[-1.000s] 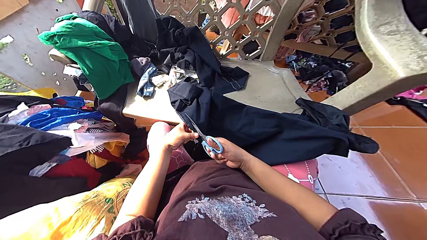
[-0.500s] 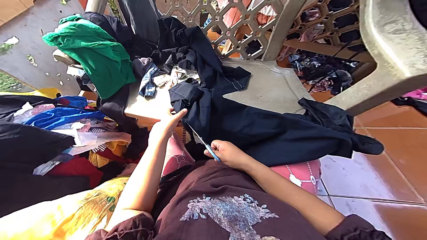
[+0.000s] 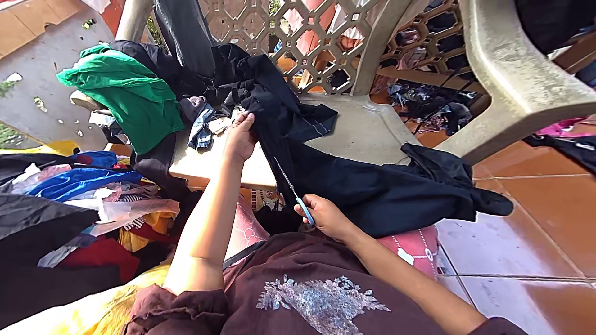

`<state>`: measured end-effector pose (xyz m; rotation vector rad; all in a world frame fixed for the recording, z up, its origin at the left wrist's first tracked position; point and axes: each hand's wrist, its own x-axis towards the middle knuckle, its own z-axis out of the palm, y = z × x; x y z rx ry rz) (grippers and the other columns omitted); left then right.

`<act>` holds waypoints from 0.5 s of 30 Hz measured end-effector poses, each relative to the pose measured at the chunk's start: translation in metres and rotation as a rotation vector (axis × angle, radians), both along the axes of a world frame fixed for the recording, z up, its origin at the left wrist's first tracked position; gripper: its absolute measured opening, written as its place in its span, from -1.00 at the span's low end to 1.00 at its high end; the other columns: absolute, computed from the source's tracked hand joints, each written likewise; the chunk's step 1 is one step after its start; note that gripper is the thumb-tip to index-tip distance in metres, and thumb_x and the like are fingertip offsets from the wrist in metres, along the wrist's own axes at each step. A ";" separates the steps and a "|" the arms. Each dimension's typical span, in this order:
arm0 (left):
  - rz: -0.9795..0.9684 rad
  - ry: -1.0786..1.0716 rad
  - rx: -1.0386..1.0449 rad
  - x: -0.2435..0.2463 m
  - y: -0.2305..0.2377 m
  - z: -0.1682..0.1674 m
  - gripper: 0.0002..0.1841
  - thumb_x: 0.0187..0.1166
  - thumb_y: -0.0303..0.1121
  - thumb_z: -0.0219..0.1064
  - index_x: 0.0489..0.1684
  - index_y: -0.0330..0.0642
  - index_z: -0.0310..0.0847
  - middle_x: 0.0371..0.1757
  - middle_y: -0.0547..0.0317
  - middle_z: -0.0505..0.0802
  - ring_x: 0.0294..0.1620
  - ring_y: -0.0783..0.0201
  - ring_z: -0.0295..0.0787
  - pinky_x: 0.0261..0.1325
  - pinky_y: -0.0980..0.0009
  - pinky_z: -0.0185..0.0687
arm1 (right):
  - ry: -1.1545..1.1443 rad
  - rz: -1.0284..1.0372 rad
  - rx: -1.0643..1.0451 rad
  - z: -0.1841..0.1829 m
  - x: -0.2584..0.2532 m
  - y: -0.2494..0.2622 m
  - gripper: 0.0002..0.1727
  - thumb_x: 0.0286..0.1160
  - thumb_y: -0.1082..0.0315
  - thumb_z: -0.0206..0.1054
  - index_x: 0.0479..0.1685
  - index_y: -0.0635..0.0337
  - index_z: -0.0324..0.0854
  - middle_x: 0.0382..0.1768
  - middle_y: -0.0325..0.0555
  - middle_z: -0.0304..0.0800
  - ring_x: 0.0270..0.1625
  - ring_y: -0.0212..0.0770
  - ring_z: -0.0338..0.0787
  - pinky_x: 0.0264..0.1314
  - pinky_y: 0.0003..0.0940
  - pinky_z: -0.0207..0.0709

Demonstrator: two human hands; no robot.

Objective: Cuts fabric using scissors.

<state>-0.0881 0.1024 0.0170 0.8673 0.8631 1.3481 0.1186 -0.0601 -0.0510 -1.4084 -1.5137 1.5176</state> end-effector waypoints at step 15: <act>-0.028 0.043 -0.463 -0.007 -0.100 -0.068 -0.94 0.72 -0.55 0.18 -0.15 -0.19 0.46 -0.43 0.19 0.72 -0.48 0.37 0.69 -0.27 0.47 0.71 | 0.030 0.096 -0.242 -0.005 -0.013 0.002 -0.74 0.76 0.20 0.25 -0.30 0.14 0.46 -0.63 -0.38 0.49 -0.69 -0.57 0.32 -0.62 -0.67 0.13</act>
